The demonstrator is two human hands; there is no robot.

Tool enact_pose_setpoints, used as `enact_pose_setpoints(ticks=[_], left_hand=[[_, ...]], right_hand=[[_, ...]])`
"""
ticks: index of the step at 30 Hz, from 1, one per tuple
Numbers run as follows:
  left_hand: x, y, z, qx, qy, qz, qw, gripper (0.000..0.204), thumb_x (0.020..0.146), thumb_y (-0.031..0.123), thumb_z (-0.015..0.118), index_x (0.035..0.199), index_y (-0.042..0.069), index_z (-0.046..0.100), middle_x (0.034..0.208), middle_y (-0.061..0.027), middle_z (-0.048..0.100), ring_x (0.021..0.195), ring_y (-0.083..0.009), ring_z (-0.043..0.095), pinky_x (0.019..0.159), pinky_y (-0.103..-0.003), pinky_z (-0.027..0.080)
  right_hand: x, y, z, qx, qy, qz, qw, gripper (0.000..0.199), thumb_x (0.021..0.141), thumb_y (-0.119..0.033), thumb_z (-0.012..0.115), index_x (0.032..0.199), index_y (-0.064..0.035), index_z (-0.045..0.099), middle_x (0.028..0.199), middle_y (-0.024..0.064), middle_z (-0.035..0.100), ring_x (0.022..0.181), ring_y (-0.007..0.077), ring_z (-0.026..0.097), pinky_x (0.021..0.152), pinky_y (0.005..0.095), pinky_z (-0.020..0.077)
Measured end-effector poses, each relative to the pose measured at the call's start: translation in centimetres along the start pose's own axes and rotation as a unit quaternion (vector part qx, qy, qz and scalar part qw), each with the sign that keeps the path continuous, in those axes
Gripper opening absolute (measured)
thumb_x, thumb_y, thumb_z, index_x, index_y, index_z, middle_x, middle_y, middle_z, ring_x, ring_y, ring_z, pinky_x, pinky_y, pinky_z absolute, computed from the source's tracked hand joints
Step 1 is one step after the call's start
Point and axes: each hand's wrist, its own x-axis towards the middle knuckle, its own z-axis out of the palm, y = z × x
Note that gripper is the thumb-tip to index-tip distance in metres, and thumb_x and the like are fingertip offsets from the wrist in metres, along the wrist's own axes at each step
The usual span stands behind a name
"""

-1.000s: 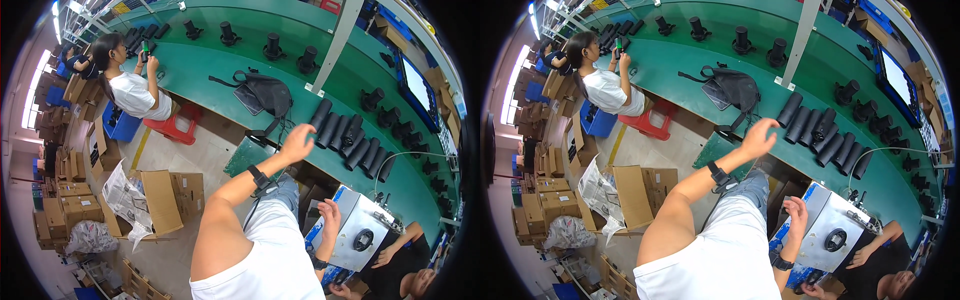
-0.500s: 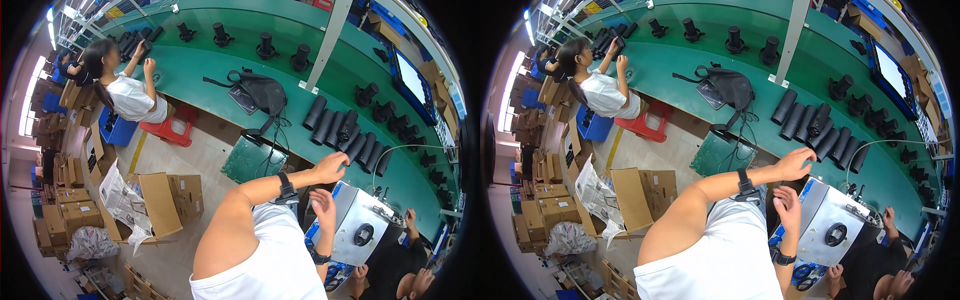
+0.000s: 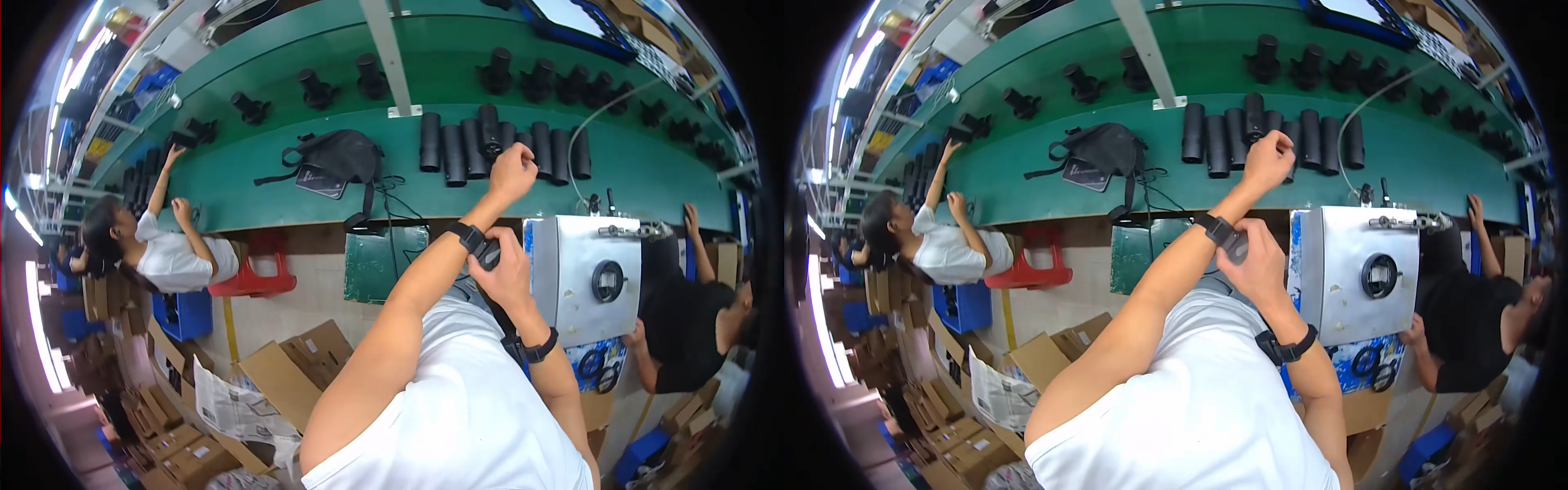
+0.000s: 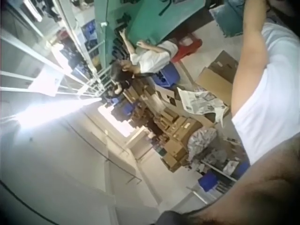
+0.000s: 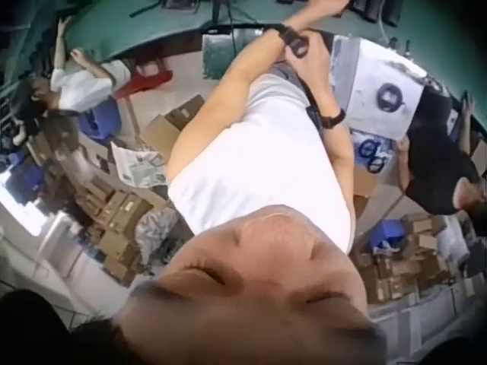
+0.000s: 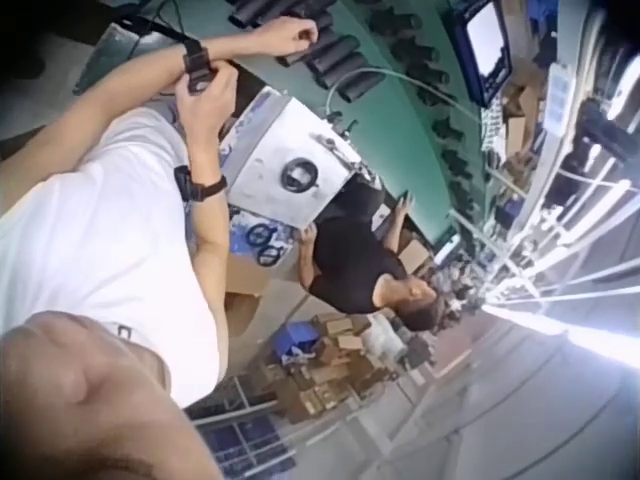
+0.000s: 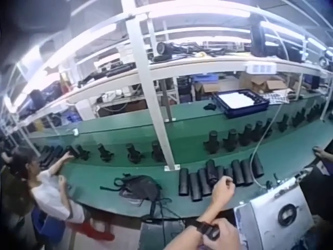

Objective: Assembling microphones by using a mechanical press to attach components to the microphone body.

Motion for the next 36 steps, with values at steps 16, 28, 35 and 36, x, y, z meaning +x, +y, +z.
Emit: enact_pose_setpoints(ticks=[16,28,35,36], left_hand=[[-7.0,-2.3,0.0,0.095,-0.302,-0.115,0.942,0.029,0.082,0.016,0.057,0.107,0.001,0.062,0.095,-0.0138,0.069,0.088,-0.0242,0.066,0.079,-0.033,0.051],[-12.0,6.4,-8.4,0.064,-0.391,-0.027,0.918,0.039,0.079,0.017,0.063,0.113,-0.001,0.057,0.105,-0.0163,0.066,0.095,-0.0298,0.065,0.082,-0.034,0.050],[-14.7,10.5,-13.7,0.081,-0.446,0.004,0.891,0.081,0.069,0.007,0.069,0.139,-0.006,0.032,0.125,-0.0275,0.053,0.114,-0.0412,0.054,0.094,-0.040,0.046],[-15.4,11.0,-14.2,0.034,-0.433,0.003,0.901,0.067,0.074,0.007,0.062,0.133,-0.006,0.034,0.109,-0.0316,0.058,0.100,-0.0439,0.057,0.088,-0.046,0.046]], right_hand=[[-2.4,6.8,-1.8,-0.046,0.195,0.077,0.977,0.040,0.065,-0.013,0.076,0.100,-0.0015,0.060,0.091,0.0153,0.065,0.083,0.0334,0.064,0.076,0.0380,0.0511],[-5.0,3.3,-3.5,0.037,0.170,0.001,0.985,0.044,0.055,-0.009,0.078,0.096,-0.0018,0.062,0.093,0.0111,0.067,0.086,0.0243,0.067,0.079,0.0323,0.0526],[-5.4,2.3,-3.6,0.181,0.048,-0.066,0.980,0.044,0.048,-0.009,0.083,0.085,-0.0011,0.062,0.088,0.0121,0.067,0.080,0.0234,0.065,0.073,0.0299,0.0527],[-6.2,2.2,-3.3,0.197,0.041,-0.044,0.979,0.044,0.046,-0.009,0.084,0.084,-0.0010,0.062,0.087,0.0124,0.067,0.079,0.0229,0.065,0.073,0.0300,0.0525]])
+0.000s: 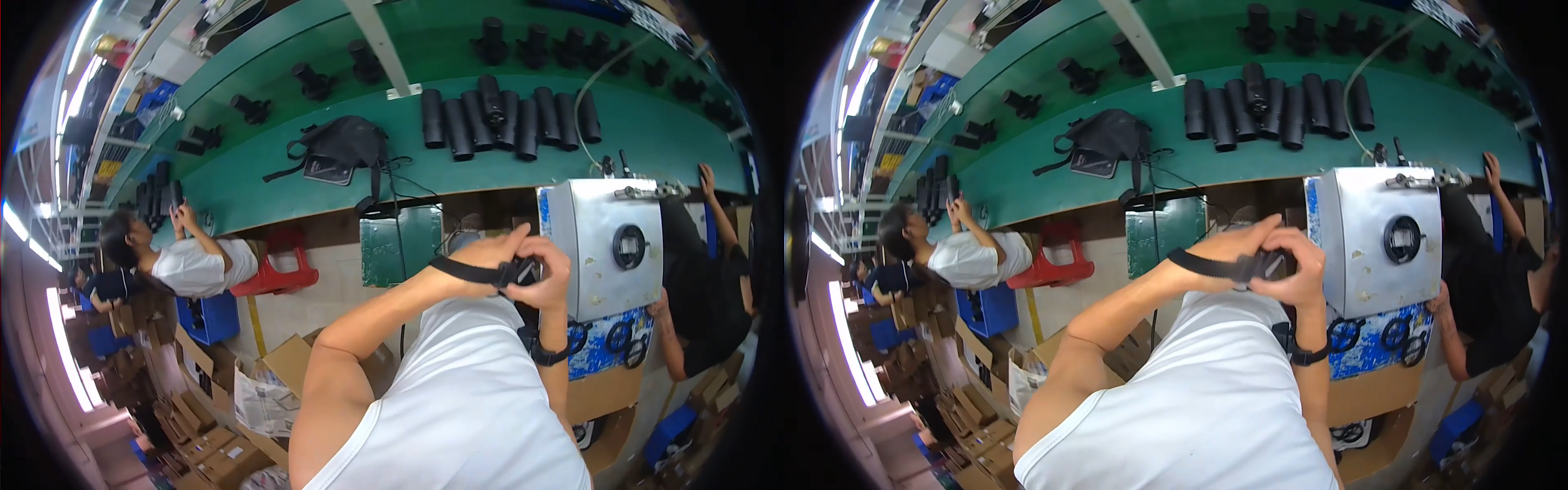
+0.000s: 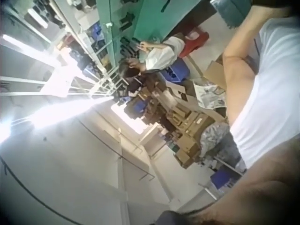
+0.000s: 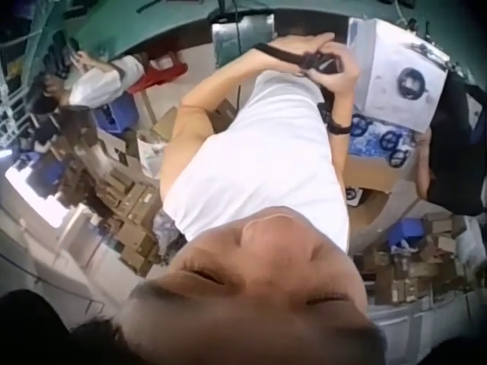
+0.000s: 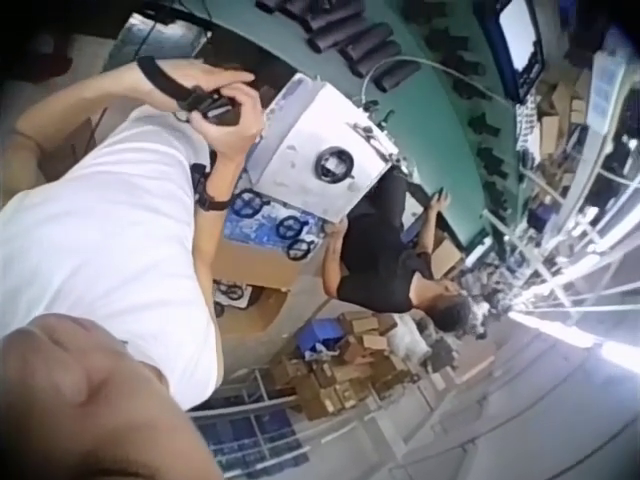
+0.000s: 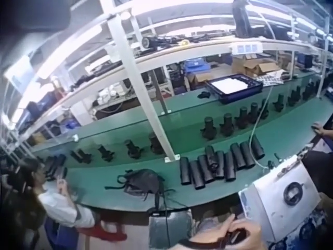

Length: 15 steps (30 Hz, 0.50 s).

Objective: Assembling microphones by using a mechanical press to attach components to the microphone body.

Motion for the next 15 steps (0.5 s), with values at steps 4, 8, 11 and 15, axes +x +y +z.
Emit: enact_pose_setpoints(ticks=[4,8,11,15], left_hand=[[-2.3,1.2,-0.1,0.117,-0.025,0.020,0.993,0.081,0.075,0.008,0.058,0.138,-0.021,0.017,0.121,-0.0377,0.049,0.109,-0.0454,0.053,0.094,-0.045,0.044],[-4.3,1.9,-0.2,0.172,0.048,0.052,0.982,0.083,0.073,0.010,0.060,0.138,-0.020,0.018,0.137,-0.0369,0.035,0.125,-0.0500,0.038,0.104,-0.046,0.036],[-6.6,3.8,0.7,0.194,-0.045,0.025,0.980,0.084,0.078,0.017,0.062,0.140,-0.018,0.018,0.142,-0.0378,0.027,0.134,-0.0470,0.030,0.111,-0.047,0.028],[-6.9,1.3,3.5,0.069,0.040,-0.056,0.995,0.074,0.083,0.028,0.063,0.138,-0.009,0.030,0.134,-0.0302,0.041,0.124,-0.0415,0.043,0.104,-0.046,0.035]], right_hand=[[0.0,-1.0,0.7,0.024,-0.012,-0.052,0.998,0.044,0.044,-0.009,0.085,0.080,-0.0012,0.062,0.086,0.0132,0.066,0.078,0.0239,0.064,0.072,0.0316,0.0515],[0.6,-2.3,1.2,0.021,-0.044,-0.086,0.995,0.042,0.046,-0.009,0.086,0.079,0.0001,0.061,0.087,0.0148,0.066,0.079,0.0244,0.064,0.072,0.0324,0.0515],[-0.6,-0.1,0.1,0.037,0.015,-0.013,0.999,0.047,0.049,-0.007,0.086,0.086,0.0026,0.060,0.091,0.0148,0.064,0.084,0.0243,0.062,0.077,0.0342,0.0514],[-1.7,4.3,-1.5,0.067,0.069,0.039,0.995,0.042,0.059,-0.004,0.083,0.087,-0.0009,0.051,0.096,0.0090,0.055,0.090,0.0184,0.054,0.085,0.0300,0.0452]])
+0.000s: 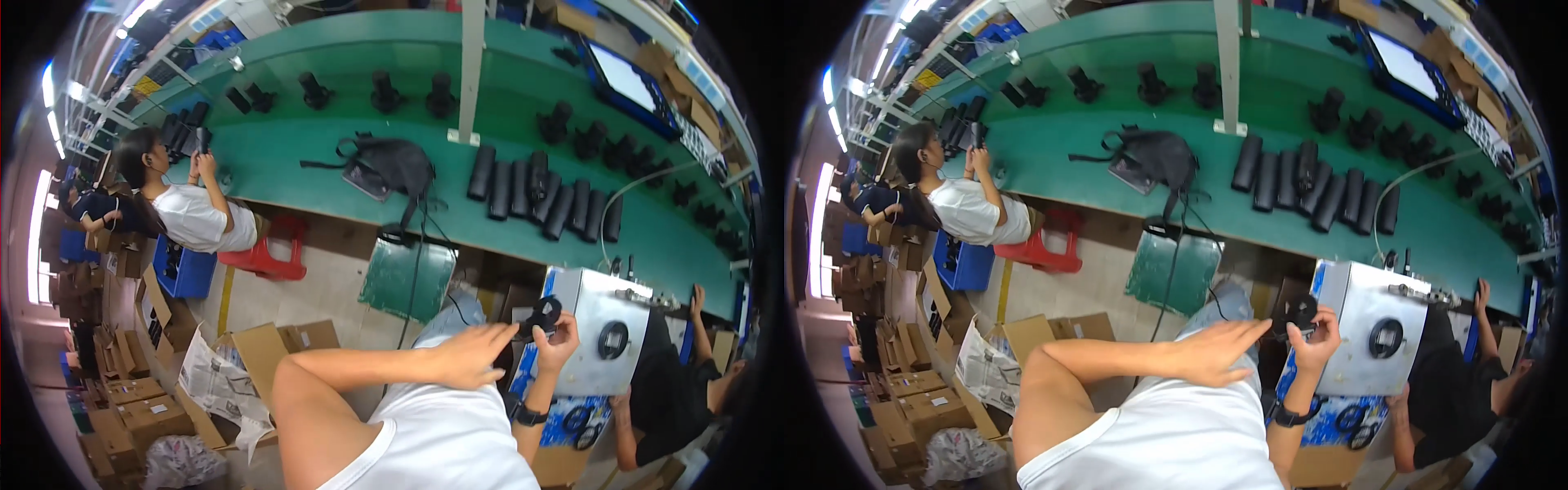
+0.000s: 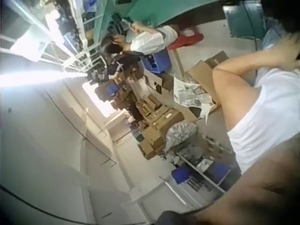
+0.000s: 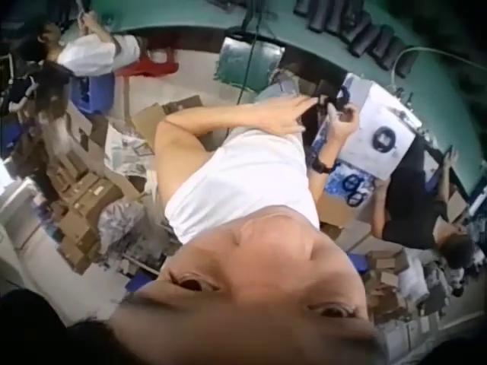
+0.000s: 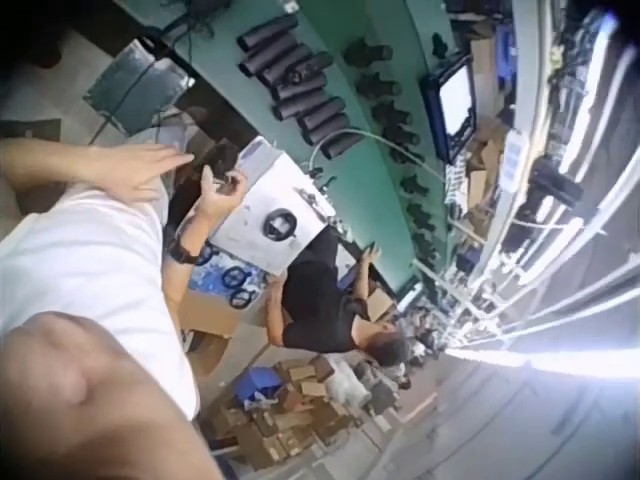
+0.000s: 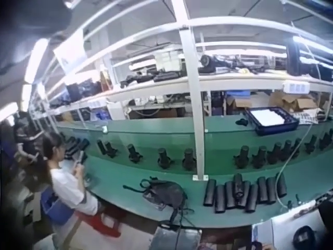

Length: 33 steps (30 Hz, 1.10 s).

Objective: Assembling microphones by using a mechanical press to attach components to the microphone body.

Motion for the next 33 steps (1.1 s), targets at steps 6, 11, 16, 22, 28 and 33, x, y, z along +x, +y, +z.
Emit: enact_pose_setpoints(ticks=[6,11,16,22,28,33], left_hand=[[3.7,-3.6,-4.7,0.022,0.291,0.111,0.950,0.026,0.080,0.021,0.070,0.097,0.002,0.061,0.097,-0.0142,0.062,0.091,-0.0318,0.061,0.081,-0.039,0.050],[6.6,-6.1,-18.8,0.073,0.457,0.105,0.880,0.014,0.085,0.011,0.064,0.095,0.001,0.065,0.090,-0.0118,0.066,0.080,-0.0207,0.065,0.068,-0.030,0.051],[8.1,-5.2,-31.5,0.081,0.534,0.084,0.838,0.013,0.087,0.007,0.060,0.098,0.000,0.063,0.084,-0.0089,0.067,0.074,-0.0137,0.064,0.065,-0.026,0.051],[9.1,-1.2,-38.6,0.171,0.574,0.157,0.785,0.015,0.085,0.004,0.062,0.100,0.001,0.062,0.084,-0.0072,0.067,0.074,-0.0121,0.063,0.065,-0.025,0.050],[9.5,-1.4,-47.4,0.142,0.646,0.155,0.734,0.016,0.087,0.006,0.060,0.102,0.001,0.062,0.088,-0.0076,0.069,0.078,-0.0119,0.064,0.072,-0.026,0.052],[10.1,-3.2,-52.5,0.127,0.710,0.135,0.680,0.014,0.086,0.007,0.060,0.098,-0.001,0.062,0.087,-0.0078,0.068,0.080,-0.0140,0.065,0.075,-0.027,0.052]], right_hand=[[1.8,-0.2,1.1,-0.026,-0.005,0.179,0.984,0.035,0.070,-0.010,0.080,0.090,-0.0065,0.051,0.097,0.0036,0.054,0.089,0.0122,0.050,0.083,0.0249,0.0381],[2.6,-1.0,2.1,0.268,-0.026,0.229,0.935,0.039,0.072,-0.015,0.078,0.103,-0.0066,0.056,0.103,0.0047,0.058,0.094,0.0157,0.055,0.086,0.0275,0.0422],[3.0,0.9,0.2,0.478,-0.028,0.252,0.841,0.046,0.075,-0.017,0.076,0.114,-0.0084,0.052,0.104,0.0044,0.057,0.101,0.0195,0.056,0.088,0.0302,0.0470],[5.0,2.5,-0.9,0.579,0.048,0.264,0.770,0.045,0.081,-0.017,0.070,0.123,-0.0125,0.052,0.111,0.0095,0.056,0.097,0.0279,0.055,0.076,0.0346,0.0514],[9.6,-1.0,-1.6,0.430,-0.015,0.278,0.859,0.062,0.063,-0.011,0.068,0.121,-0.0021,0.047,0.104,0.0133,0.056,0.090,0.0314,0.062,0.080,0.0421,0.0552],[11.7,1.1,-1.7,0.463,-0.003,0.208,0.862,0.064,0.075,-0.019,0.072,0.130,-0.0036,0.045,0.102,0.0112,0.059,0.090,0.0268,0.062,0.077,0.0354,0.0552]])
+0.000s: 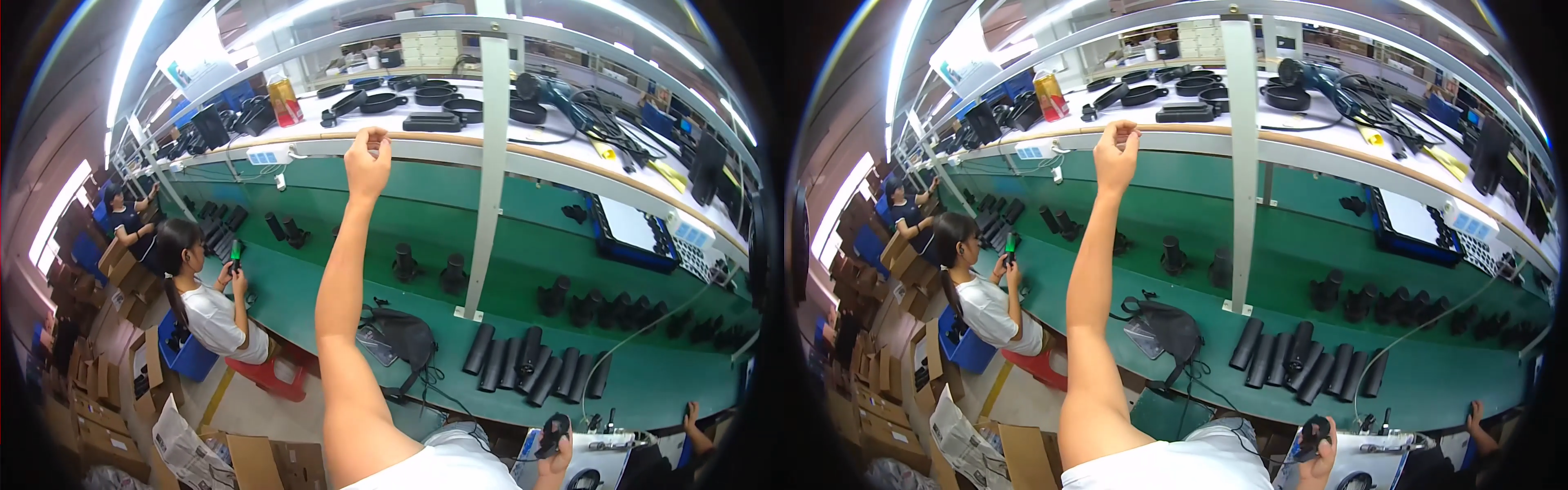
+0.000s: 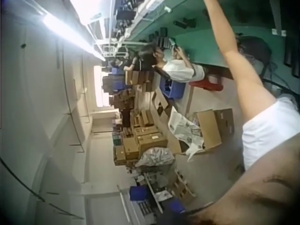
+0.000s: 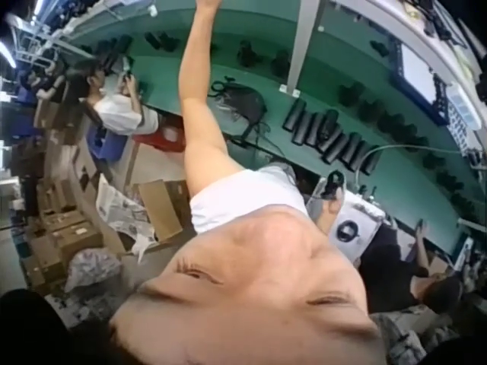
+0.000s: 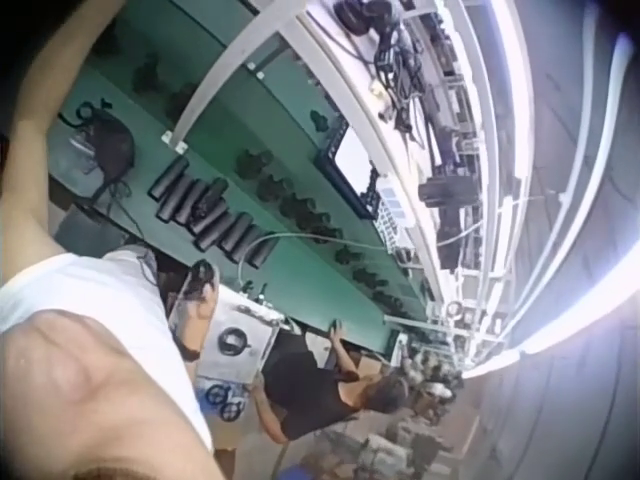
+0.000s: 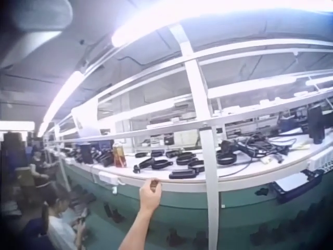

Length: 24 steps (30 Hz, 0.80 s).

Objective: Assembling microphones by using a mechanical press to attach components to the microphone body.

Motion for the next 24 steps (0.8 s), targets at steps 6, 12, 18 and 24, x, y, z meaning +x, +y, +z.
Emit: enact_pose_setpoints(ticks=[6,12,18,24], left_hand=[[6.5,-6.7,-3.7,0.222,0.168,0.121,0.953,0.036,0.079,0.018,0.068,0.108,0.000,0.058,0.105,-0.0160,0.062,0.095,-0.0259,0.061,0.085,-0.037,0.048],[12.5,-11.7,-6.0,0.450,-0.003,-0.027,0.892,0.058,0.076,0.038,0.069,0.123,0.006,0.055,0.122,-0.0217,0.057,0.112,-0.0387,0.055,0.091,-0.045,0.046],[13.4,-14.5,-5.6,0.342,0.001,0.022,0.940,0.026,0.087,0.029,0.057,0.091,0.005,0.068,0.087,-0.0177,0.069,0.086,-0.0387,0.065,0.076,-0.047,0.049],[11.5,-10.5,-3.2,0.320,0.059,-0.002,0.946,0.030,0.089,0.031,0.058,0.108,0.008,0.058,0.080,-0.0185,0.066,0.083,-0.0365,0.065,0.070,-0.048,0.048]], right_hand=[[4.3,-0.4,-0.6,0.230,0.149,0.085,0.958,0.046,0.090,-0.021,0.057,0.132,-0.0079,0.045,0.103,0.0134,0.060,0.091,0.0305,0.064,0.075,0.0378,0.0609],[6.3,0.0,-0.2,0.005,0.151,0.198,0.968,0.034,0.090,-0.027,0.054,0.119,-0.0094,0.056,0.092,0.0116,0.067,0.070,0.0285,0.068,0.050,0.0290,0.0578],[8.8,0.6,0.7,0.029,0.197,0.184,0.962,0.030,0.090,-0.022,0.054,0.117,-0.0091,0.053,0.086,0.0128,0.066,0.069,0.0271,0.068,0.047,0.0291,0.0573],[9.1,0.5,2.2,-0.040,0.176,0.170,0.969,0.028,0.091,-0.020,0.054,0.115,-0.0066,0.053,0.089,0.0125,0.063,0.071,0.0245,0.066,0.050,0.0275,0.0570]])
